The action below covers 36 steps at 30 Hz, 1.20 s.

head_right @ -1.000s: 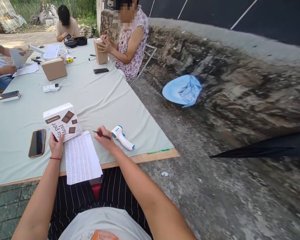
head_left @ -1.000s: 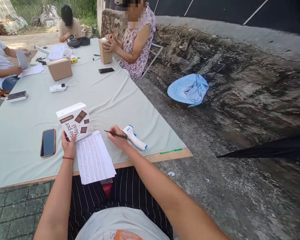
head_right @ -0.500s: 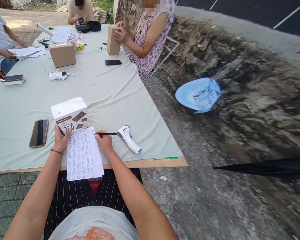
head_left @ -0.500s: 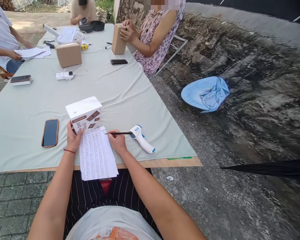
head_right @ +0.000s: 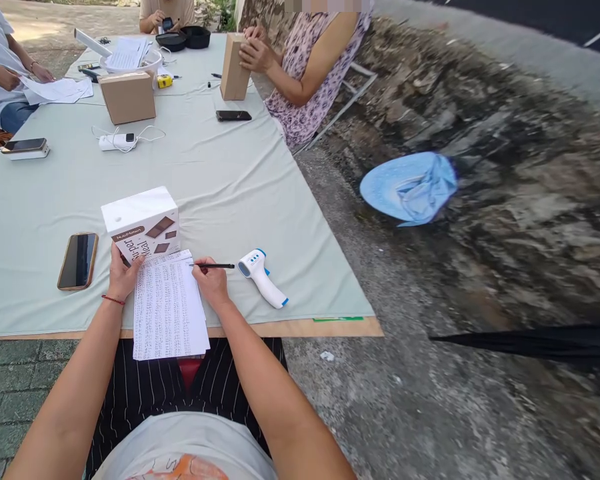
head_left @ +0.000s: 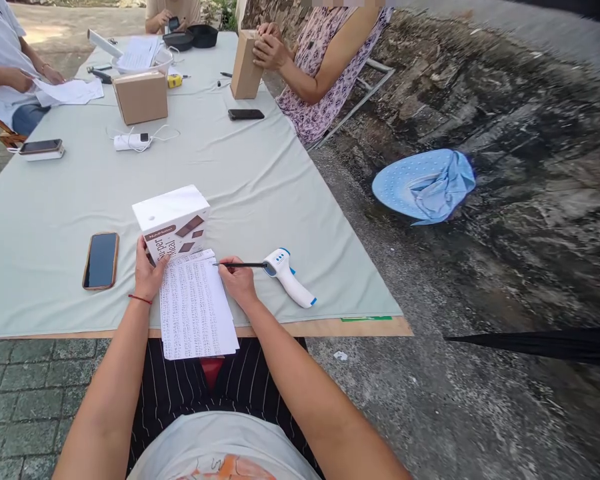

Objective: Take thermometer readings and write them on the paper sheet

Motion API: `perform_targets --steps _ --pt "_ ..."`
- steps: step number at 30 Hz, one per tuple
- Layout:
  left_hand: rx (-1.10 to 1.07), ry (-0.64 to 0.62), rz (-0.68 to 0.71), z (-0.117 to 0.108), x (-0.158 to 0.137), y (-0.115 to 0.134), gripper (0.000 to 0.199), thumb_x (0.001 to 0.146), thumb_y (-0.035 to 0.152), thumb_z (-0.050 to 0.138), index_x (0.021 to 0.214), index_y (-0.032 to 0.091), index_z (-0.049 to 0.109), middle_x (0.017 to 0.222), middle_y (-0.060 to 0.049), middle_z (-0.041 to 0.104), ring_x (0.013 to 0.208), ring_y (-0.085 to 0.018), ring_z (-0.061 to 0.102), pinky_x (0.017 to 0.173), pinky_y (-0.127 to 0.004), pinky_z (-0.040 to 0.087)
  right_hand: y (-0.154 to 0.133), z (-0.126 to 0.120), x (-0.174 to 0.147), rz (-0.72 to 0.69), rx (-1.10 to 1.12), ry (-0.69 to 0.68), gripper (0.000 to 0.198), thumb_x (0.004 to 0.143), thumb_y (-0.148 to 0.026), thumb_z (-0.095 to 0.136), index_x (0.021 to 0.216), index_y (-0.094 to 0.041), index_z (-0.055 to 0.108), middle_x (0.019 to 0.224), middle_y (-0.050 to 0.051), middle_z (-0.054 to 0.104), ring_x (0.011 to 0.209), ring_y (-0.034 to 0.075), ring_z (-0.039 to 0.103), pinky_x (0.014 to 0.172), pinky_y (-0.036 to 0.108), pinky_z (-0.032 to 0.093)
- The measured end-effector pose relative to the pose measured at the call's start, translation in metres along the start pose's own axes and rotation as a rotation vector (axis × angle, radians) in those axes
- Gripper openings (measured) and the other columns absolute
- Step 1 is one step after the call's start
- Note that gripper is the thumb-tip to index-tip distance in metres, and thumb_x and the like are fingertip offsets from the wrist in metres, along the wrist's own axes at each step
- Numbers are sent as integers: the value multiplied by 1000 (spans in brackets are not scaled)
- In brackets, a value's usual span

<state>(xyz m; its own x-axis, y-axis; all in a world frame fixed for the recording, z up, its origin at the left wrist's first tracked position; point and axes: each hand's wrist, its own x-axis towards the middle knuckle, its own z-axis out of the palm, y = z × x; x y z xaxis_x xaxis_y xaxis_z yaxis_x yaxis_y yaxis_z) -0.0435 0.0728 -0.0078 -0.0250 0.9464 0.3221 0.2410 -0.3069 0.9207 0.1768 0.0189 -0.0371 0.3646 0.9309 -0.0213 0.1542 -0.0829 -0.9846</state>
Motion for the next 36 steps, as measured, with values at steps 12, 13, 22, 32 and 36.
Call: perform_targets --steps 12,13,22,32,36 --pt "-60 145 13 1 5 -14 90 79 65 69 148 20 30 133 -16 58 124 -29 58 109 -46 44 5 -29 14 -484 -600 -51 46 90 -9 33 126 -17 61 116 15 64 105 25 57 92 40 46" --pt "-79 168 11 0 6 -13 90 80 67 67 147 20 30 129 -16 60 122 -28 59 108 -45 45 3 -32 18 -491 -720 -111 52 87 -4 32 130 -18 59 119 16 62 106 26 55 92 41 46" --pt "-86 208 -28 3 -8 17 64 87 70 54 125 18 53 122 -13 65 112 -26 63 98 -40 50 -5 -98 9 -250 -1024 80 59 88 -37 57 142 -16 46 133 22 53 119 37 49 95 50 42" --pt "99 15 -119 13 -50 30 59 92 57 53 136 18 48 119 -13 67 108 -28 65 94 -45 49 -37 -107 -30 71 -288 -82 65 62 -51 77 117 -19 64 105 10 68 93 27 62 81 39 50" --pt "154 5 -20 13 -54 30 56 95 57 47 135 18 49 126 -14 64 115 -28 62 97 -44 48 -73 -63 -75 109 119 -326 39 58 -43 81 89 -22 71 77 1 67 71 19 57 66 32 48"
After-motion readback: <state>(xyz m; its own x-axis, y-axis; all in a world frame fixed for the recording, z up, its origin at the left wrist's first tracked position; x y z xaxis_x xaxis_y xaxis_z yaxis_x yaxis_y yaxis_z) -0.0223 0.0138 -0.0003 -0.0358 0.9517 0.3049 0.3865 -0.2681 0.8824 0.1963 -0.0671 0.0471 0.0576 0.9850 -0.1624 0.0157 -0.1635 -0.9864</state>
